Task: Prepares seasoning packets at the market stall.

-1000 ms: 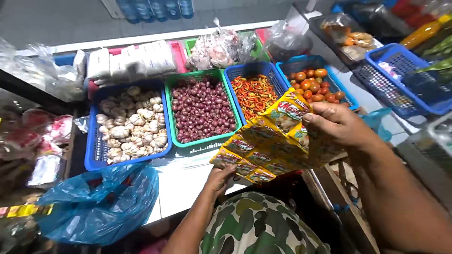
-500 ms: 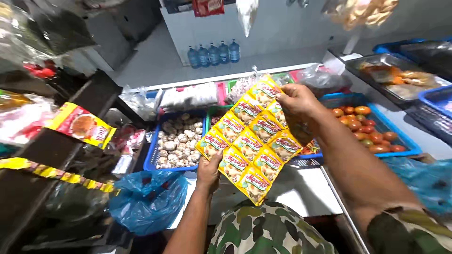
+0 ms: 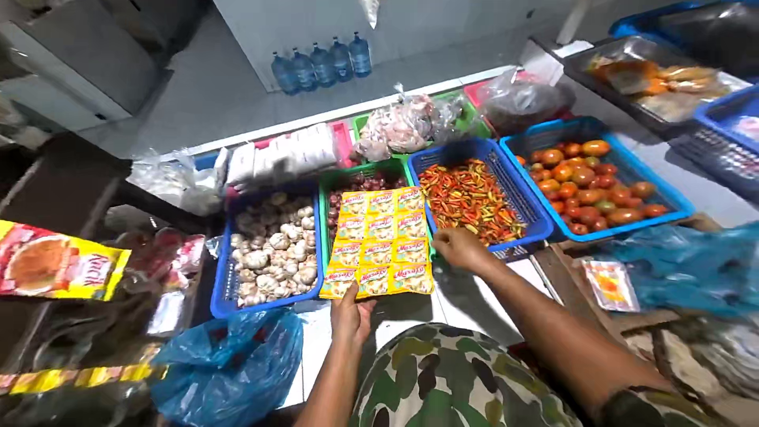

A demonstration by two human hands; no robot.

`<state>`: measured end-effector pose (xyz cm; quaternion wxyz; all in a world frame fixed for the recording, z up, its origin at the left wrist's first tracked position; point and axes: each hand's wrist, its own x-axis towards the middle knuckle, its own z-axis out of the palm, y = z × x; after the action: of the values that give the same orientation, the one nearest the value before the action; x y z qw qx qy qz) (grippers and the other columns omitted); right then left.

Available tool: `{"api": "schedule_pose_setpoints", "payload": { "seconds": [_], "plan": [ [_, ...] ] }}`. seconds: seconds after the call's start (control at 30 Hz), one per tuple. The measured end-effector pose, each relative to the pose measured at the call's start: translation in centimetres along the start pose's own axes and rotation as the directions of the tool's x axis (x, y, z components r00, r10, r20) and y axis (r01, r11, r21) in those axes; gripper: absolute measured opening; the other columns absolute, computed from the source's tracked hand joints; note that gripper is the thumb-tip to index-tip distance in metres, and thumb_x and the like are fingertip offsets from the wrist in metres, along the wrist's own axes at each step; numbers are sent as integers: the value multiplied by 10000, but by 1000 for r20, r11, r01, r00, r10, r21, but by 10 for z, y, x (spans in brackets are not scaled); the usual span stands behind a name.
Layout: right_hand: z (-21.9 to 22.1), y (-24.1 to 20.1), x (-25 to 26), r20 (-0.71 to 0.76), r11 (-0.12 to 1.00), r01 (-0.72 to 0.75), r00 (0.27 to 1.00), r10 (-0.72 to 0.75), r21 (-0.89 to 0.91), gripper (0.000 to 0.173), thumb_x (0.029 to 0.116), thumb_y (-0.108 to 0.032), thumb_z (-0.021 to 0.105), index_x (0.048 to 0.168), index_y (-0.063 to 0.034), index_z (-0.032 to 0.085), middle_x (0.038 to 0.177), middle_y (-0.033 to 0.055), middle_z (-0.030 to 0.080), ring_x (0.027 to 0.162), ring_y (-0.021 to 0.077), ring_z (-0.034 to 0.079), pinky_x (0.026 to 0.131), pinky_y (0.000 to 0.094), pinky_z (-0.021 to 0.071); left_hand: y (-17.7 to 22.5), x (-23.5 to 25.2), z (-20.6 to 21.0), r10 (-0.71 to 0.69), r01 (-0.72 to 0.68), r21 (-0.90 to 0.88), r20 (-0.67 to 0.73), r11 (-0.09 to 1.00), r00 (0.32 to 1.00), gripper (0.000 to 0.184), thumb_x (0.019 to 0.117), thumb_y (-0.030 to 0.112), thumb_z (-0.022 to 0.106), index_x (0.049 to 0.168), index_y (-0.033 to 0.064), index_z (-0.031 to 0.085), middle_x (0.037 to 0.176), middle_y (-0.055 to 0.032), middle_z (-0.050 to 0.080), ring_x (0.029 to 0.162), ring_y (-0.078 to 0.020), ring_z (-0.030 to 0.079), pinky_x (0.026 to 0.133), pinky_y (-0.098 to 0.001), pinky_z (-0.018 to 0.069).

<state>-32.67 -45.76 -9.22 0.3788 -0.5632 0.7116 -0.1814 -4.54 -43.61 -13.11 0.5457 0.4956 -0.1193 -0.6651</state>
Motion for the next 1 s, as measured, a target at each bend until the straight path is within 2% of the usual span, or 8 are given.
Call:
{"api": "schedule_pose_setpoints", "payload": {
  "seconds": [0.13, 0.2, 0.33, 0.47, 0.57, 0.7, 0.8, 1.0],
  "plan": [
    [39, 2, -32, 40, 994, 12, 999, -17, 113, 458, 1028, -382, 566, 1364, -78, 639, 1256, 154, 683, 1147, 275, 668, 1028, 500, 528, 8, -13, -10, -169, 162, 271, 2, 949, 986, 354, 1093, 187, 469, 1363, -42, 445, 1042, -261, 701, 819, -358, 743, 698, -495, 642],
    [43, -13, -46, -13, 1000, -13, 1000, 13, 17, 612, 992, -452, 609, 1476, -81, 556, 1391, 188, 579, 1291, 330, 558, 1111, 508, 449, 19, -26, -21, -317, 201, 631, 74, 749, 946, 415, 1118, 308, 395, 1170, -62, 576, 841, -161, 709, 662, -246, 715, 602, -388, 620],
    [54, -20, -47, -64, 982, -28, 997, 41, 186, 668, 968, -447, 651, 1477, -32, 524, 1383, 201, 581, 1249, 309, 591, 1086, 477, 480, 31, -42, -38, 86, -546, 838, 543, 11, 835, 285, 980, 377, 643, 947, 101, 707, 721, 5, 652, 608, -118, 623, 584, -341, 561],
    [63, -28, -42, -151, 876, 86, 988, -15, 474, 548, 997, -347, 649, 1428, -24, 553, 1265, 138, 676, 1127, 184, 676, 1015, 378, 553, 35, -24, -11, 153, -808, 496, 868, -317, 473, 676, 841, 548, 771, 1286, 50, 667, 1226, -163, 671, 1155, -336, 631, 979, -552, 527],
    [66, -41, -43, -88, 850, 187, 982, -165, 492, 516, 1028, -288, 597, 1474, -39, 522, 1380, 114, 639, 1222, 157, 645, 1077, 350, 523, 20, -2, 8, 15, -805, 486, 859, -341, 512, 748, 856, 507, 762, 1430, 64, 575, 1353, -148, 633, 1282, -337, 578, 1071, -564, 469],
    [74, -40, -50, -149, 873, 277, 960, -237, 401, 486, 1034, -312, 572, 1461, -82, 550, 1434, 105, 594, 1263, 177, 613, 1081, 371, 517, 16, 16, 18, 135, -805, 540, 842, -245, 523, 328, 1030, 319, 553, 1114, 66, 744, 1023, -85, 746, 1027, -258, 697, 937, -482, 560],
    [75, -23, -55, -320, 948, 64, 947, 42, 313, 580, 953, -412, 675, 1375, -32, 554, 1355, 195, 586, 1219, 306, 604, 1035, 472, 521, 35, 19, 27, 325, -777, 629, 742, -35, 586, 370, 1061, 289, 521, 926, 7, 719, 811, -82, 686, 760, -170, 677, 735, -381, 589],
    [94, 0, -49, 121, 604, -234, 968, 222, 762, 588, 1031, -446, 591, 1386, 11, 486, 1132, 170, 699, 978, 236, 721, 863, 417, 616, 102, 18, 43, 520, -666, 563, 426, 489, 741, 283, 1074, 256, 509, 1047, 20, 664, 832, -11, 705, 770, -94, 712, 742, -333, 626]
  ]
}}
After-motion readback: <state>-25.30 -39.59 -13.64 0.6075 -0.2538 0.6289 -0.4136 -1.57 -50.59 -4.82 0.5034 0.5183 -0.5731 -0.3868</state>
